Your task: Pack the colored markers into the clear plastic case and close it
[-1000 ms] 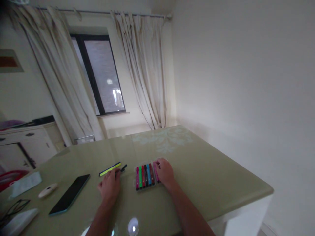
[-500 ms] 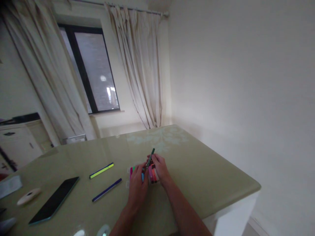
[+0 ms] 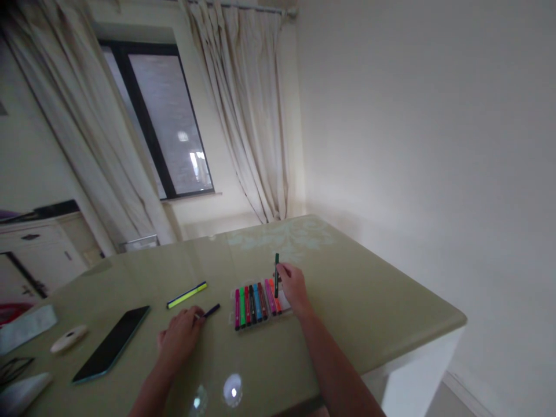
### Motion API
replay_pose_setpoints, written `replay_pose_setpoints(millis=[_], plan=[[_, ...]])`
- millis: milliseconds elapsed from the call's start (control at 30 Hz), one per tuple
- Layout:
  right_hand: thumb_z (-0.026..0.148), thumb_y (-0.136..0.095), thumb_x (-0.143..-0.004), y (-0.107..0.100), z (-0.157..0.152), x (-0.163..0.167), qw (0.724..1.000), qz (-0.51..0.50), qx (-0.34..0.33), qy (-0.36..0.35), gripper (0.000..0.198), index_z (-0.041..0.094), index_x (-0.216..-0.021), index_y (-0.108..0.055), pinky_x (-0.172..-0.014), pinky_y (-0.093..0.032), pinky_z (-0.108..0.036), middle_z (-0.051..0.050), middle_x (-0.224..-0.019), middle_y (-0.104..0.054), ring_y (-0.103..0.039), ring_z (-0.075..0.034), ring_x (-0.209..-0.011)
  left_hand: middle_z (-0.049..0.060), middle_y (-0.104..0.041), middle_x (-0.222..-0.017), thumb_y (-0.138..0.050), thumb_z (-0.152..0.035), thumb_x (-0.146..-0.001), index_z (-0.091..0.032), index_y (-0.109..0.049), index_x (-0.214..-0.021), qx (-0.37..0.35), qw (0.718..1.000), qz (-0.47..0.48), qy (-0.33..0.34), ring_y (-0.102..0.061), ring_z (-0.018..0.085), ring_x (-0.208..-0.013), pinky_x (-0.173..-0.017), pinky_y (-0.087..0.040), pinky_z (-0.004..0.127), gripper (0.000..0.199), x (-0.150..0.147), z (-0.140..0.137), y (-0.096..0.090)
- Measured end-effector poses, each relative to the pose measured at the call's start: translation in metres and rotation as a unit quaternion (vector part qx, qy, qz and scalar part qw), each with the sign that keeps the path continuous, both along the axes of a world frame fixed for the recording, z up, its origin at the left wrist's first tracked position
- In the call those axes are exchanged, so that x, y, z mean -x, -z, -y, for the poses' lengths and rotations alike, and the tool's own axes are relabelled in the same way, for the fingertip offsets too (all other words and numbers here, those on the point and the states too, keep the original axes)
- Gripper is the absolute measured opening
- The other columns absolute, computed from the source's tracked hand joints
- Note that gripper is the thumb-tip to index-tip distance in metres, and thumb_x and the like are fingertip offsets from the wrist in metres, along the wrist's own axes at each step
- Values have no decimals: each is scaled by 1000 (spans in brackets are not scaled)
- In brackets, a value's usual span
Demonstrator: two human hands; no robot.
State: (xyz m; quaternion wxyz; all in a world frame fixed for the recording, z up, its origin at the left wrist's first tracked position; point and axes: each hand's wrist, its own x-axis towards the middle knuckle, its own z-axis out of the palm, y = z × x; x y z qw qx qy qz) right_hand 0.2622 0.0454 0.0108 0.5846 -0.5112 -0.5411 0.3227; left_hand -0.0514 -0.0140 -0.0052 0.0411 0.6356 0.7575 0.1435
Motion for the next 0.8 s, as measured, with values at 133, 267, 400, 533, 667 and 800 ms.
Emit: replay_pose_setpoints(millis=[133, 267, 400, 533, 667, 800], plan=[[45, -52, -95, 6, 0, -15, 977, 205, 53, 31, 43, 19, -71, -76, -63, -42, -29, -8, -72, -76, -68, -21, -70, 14, -67, -127, -48, -27, -95, -21, -66, -123, -53, 998, -20, -29, -57, 36, -123, -96, -46, 52, 33, -23, -11, -16], [29, -59, -93, 14, 0, -11, 931, 354, 60, 59, 25, 21, -81, -79, -69, -42, -28, -9, -85, -78, -70, -21, -81, 12, -69, -125, -42, -20, -99, -22, -68, -121, -135, 977, 23, 161, -62, 28, -117, -100, -46, 44, 34, -98, 0, -18], [26, -63, -91, 16, 2, -5, 917, 390, 71, 55, 17, 20, -86, -78, -72, -42, -27, -8, -89, -78, -70, -20, -84, 13, -69, -124, -46, -18, -96, -21, -66, -122, -155, 940, 63, 297, -63, 30, -118, -99, -48, 45, 33, -176, 11, -1], [25, -66, -89, 13, 4, -6, 923, 373, 74, 58, 12, 20, -85, -76, -71, -42, -27, -6, -85, -77, -69, -19, -80, 11, -71, -118, -44, -15, -97, -20, -68, -114, -168, 939, 68, 292, -65, 29, -112, -94, -50, 44, 30, -195, 13, 13], [23, -68, -88, 8, 5, -1, 911, 398, 90, 59, 9, 21, -83, -75, -68, -40, -28, -8, -86, -77, -68, -21, -81, 9, -71, -122, -46, -15, -98, -23, -71, -110, -180, 935, 50, 301, -64, 29, -115, -96, -50, 45, 29, -188, 16, 15], [23, -64, -91, 8, 10, 4, 912, 396, 91, 60, 14, 21, -83, -75, -69, -40, -28, -8, -86, -76, -68, -20, -81, 8, -71, -126, -46, -19, -99, -26, -72, -116, -190, 931, 66, 306, -63, 26, -118, -102, -47, 44, 32, -179, 16, 11]])
